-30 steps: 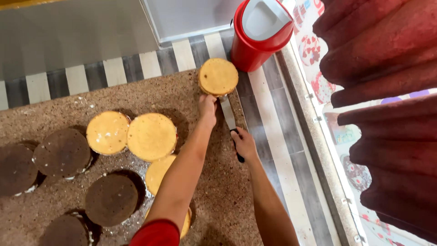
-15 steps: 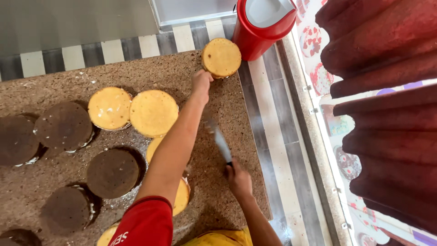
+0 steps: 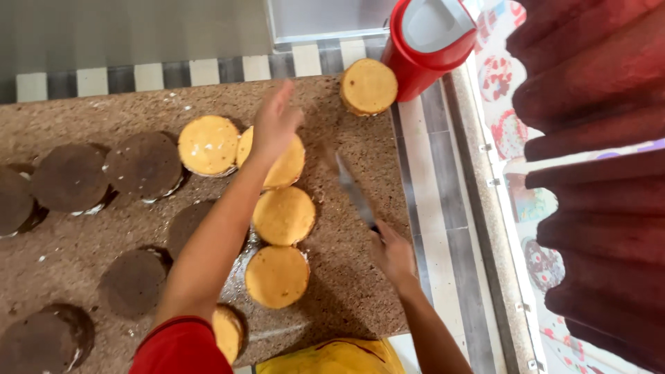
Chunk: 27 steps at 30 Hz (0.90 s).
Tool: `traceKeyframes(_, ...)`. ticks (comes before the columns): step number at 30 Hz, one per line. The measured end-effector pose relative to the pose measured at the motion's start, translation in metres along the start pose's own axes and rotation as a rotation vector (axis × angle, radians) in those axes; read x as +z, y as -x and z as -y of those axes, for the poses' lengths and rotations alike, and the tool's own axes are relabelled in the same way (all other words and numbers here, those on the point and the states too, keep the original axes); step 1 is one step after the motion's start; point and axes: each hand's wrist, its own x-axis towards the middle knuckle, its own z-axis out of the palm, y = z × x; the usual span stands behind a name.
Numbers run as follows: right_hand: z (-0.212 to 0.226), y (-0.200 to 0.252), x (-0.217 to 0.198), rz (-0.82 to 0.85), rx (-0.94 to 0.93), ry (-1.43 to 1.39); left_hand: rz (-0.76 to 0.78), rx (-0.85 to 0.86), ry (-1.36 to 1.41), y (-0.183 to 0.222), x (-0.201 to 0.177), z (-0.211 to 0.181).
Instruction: The person sprinkles syrup from a plastic bottle over round sponge cake layers arranged on a counter, then uses a knife to lift and stack the moistened layers into piles, working through the chocolate and yellow layers one at a time.
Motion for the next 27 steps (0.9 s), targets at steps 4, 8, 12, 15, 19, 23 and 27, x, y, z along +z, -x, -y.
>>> traceKeyframes(4,-0.074,0.010,0.005,0.068,0.003,-0.032,0.288,0.117,-0.568,0.082,-0.030,-0.032)
traceKeyframes(8,-0.075,0.035,-0.016,0.052,-0.015,-0.062,0.406,0.271,-1.015,0.106,-0.034,-0.001)
traceKeyframes(12,-0.055,0.044,-0.023,0.203,0.087,-0.162,0.475,0.356,-1.122,0.095,-0.041,-0.004)
traceKeyframes(15,-0.020,0.047,-0.031,0.352,0.186,-0.347,0.323,0.476,-1.086,0.084,-0.043,0.025)
traceKeyframes(19,0.002,0.037,-0.012,0.423,0.118,-0.456,0.355,0.296,-0.877,0.076,-0.051,0.014)
traceKeyframes(23,0.019,0.012,0.019,0.481,0.080,-0.435,0.298,0.280,-0.849,0.081,-0.050,0.015)
traceKeyframes(27,0.045,-0.016,0.044,0.500,0.086,-0.425,0.357,0.258,-0.876,0.090,-0.043,0.028)
